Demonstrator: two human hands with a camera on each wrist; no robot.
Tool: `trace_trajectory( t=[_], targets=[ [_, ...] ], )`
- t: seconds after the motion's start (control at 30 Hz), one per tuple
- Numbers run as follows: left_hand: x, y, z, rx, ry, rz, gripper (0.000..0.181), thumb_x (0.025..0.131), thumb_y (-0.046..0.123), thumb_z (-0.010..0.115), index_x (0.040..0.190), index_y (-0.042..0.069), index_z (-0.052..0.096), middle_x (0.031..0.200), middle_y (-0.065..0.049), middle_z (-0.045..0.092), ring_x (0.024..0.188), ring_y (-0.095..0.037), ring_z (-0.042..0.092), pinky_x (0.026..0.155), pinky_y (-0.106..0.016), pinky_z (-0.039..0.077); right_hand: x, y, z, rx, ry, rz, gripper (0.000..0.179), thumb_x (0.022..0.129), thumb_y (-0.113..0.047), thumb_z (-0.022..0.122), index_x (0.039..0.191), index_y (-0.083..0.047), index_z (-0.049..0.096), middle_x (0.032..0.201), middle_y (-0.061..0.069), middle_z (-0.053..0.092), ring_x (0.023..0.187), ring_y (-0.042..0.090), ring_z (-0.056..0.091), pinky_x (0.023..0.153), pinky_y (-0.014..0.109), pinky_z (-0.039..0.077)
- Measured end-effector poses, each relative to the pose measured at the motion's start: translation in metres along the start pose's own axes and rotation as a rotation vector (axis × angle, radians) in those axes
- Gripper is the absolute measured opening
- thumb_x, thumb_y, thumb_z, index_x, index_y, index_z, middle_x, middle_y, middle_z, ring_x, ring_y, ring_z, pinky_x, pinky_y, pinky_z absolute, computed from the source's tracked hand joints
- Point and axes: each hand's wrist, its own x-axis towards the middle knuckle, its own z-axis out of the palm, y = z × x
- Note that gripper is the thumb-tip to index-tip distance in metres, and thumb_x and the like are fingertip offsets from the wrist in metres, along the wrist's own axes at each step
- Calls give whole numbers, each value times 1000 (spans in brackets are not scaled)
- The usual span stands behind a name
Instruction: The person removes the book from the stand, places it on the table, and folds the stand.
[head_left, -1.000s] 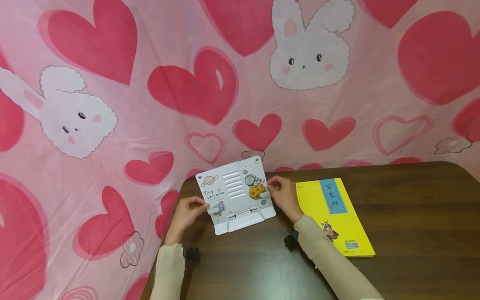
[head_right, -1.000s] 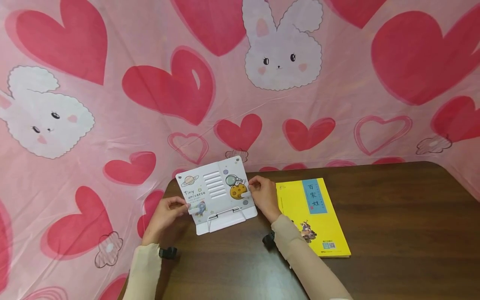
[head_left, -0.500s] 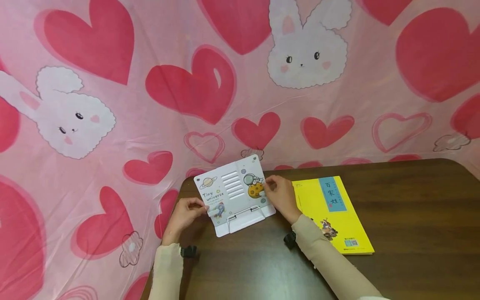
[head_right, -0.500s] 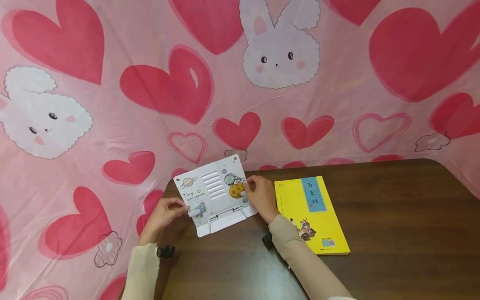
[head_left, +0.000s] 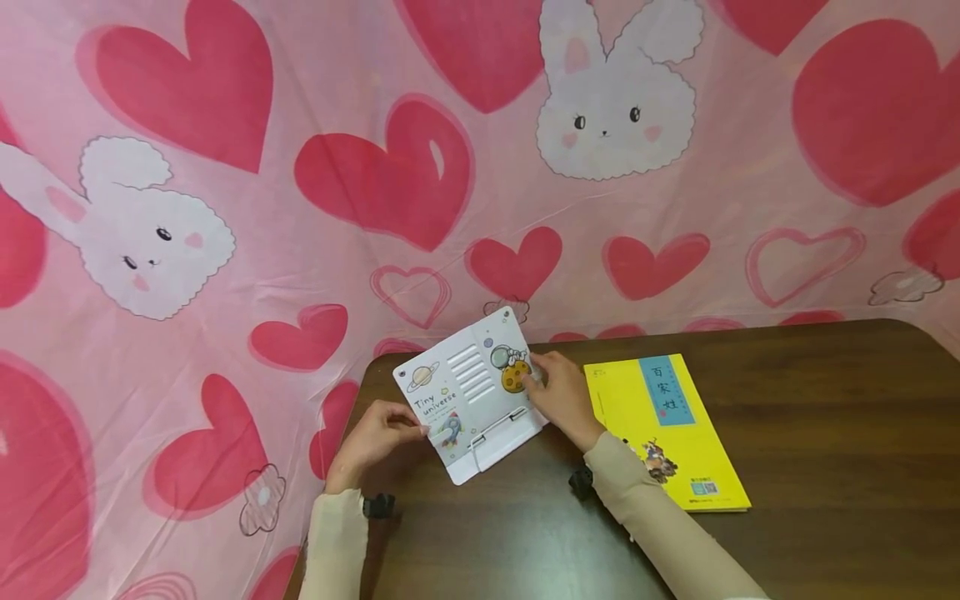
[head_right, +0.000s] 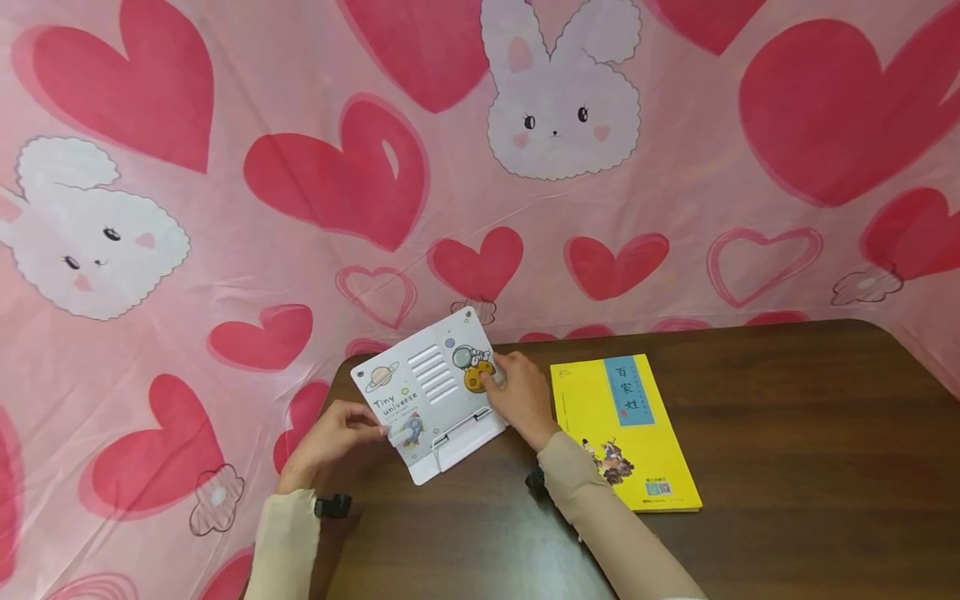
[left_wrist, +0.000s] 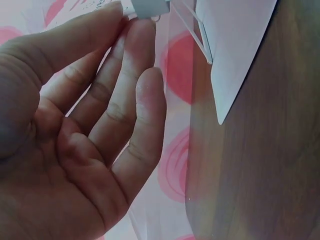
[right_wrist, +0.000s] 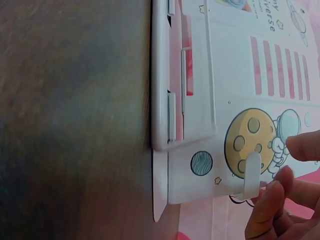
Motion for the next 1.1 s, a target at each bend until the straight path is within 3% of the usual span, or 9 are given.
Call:
trace_trajectory(
  t=[0.1,0.2,0.4,0.57,0.7,0.83,0.97,1.03,1.1],
  targets=[
    [0,1,3,-7,-62,21,20,90,12,80,104,-2,80,104,-19,79,87,-26,78,88,-34,62,0,0,0,-27,-22,-5,56,92,-25,77,139,1,64,119,18,70,92,27,63,78,38,55],
    [1,1,7,-28,-137,60,25,91,12,79,112,-2,78,109,-20,79,92,-32,79,90,-38,63,-1,-1,1,-38,-41,-8,60,92,-27,77,143,1,61,124,19,66,102,31,66,88,46,59],
    [1,6,17,-54,-235,131,35,91,11,80,124,1,74,115,-19,78,94,-26,80,87,-31,63,-2,0,4,-43,-59,-22,56,93,-27,75,140,1,63,136,21,63,112,36,67,97,53,58],
    [2,14,27,-77,-263,210,49,87,5,82,132,2,66,122,-22,75,98,-19,79,87,-29,63,-2,0,7,-31,-91,-45,56,94,-25,74,143,-2,62,150,22,58,123,39,66,102,55,56],
    [2,24,39,-45,-257,230,64,85,6,85,141,5,55,125,-21,73,99,-19,77,87,-28,63,-3,-1,7,-35,-133,-61,61,95,-27,72,148,-3,56,159,22,50,138,44,57,110,59,51],
    [2,34,53,-6,-253,230,83,83,10,87,152,13,43,130,-14,68,104,-16,73,88,-27,61,-4,-2,7,-35,-154,-75,65,96,-31,71,151,-2,52,160,20,48,142,43,53,113,58,48],
    [2,41,69,5,-267,271,90,82,11,88,157,14,37,135,-13,65,111,-17,69,94,-25,58,-5,-2,7,-26,-152,-93,63,97,-31,70,150,-1,53,158,19,51,141,42,56,113,56,48],
    [2,43,75,7,-268,290,87,82,11,88,155,11,40,135,-14,66,113,-18,69,96,-23,56,-5,-2,7,-26,-149,-110,60,97,-30,69,148,-1,55,156,18,54,135,41,61,109,53,53],
    [1,45,80,6,-266,310,83,83,10,88,153,9,43,134,-15,68,113,-20,70,98,-23,55,-5,-2,8,-17,-150,-119,58,97,-29,69,147,-1,57,154,18,56,120,38,69,91,46,61]
  ],
)
